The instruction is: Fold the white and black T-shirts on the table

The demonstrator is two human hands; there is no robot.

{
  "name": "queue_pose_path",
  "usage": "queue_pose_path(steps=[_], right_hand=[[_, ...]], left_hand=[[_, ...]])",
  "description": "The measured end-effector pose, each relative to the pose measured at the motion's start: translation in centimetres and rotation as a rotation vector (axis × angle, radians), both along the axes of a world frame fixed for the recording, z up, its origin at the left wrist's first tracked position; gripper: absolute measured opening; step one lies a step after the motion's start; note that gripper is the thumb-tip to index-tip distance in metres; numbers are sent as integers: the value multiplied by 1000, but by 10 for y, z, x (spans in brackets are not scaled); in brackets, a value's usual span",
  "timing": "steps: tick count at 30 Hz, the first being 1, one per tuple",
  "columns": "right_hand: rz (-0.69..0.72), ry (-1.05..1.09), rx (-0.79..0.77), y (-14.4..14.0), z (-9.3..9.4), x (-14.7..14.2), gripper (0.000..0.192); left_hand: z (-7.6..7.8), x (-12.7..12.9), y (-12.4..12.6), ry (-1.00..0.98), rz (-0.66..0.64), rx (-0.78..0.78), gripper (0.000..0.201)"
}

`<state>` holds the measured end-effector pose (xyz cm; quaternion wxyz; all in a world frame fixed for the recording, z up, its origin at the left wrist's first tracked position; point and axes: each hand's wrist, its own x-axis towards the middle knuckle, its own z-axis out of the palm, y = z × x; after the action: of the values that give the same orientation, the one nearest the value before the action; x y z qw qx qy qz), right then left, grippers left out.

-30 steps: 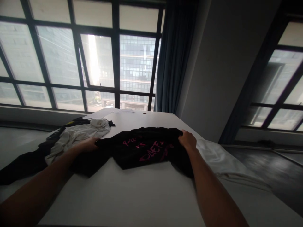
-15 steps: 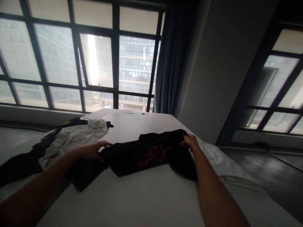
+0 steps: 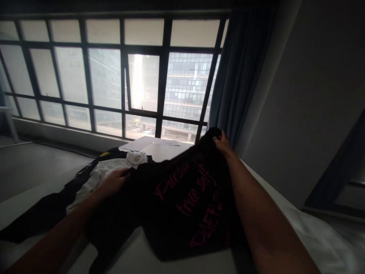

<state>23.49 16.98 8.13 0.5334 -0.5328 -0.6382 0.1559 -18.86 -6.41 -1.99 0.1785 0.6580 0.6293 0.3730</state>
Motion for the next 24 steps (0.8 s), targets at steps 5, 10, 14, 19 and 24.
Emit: queue_pose_path(steps=[5,10,14,19,24], right_hand=[[195,-416,-158,-3,-17,-98,89],[342,-927,-227,-90,-62,-98,49],[276,-1016,-342,-150,-80,-42,36],[-26,-1041,-558,-183,-83,52,45],[-74,-819,-846,-196,-109,108,67]], left_hand=[[-6,-22,5,156,429,43,47],[-10,0,-2,484,344,84,56],[-18,28,-4,512,81,100,37],[-36,43,-2,582,-141,29,43],[-51,37,-2,723,-211,-311,73]])
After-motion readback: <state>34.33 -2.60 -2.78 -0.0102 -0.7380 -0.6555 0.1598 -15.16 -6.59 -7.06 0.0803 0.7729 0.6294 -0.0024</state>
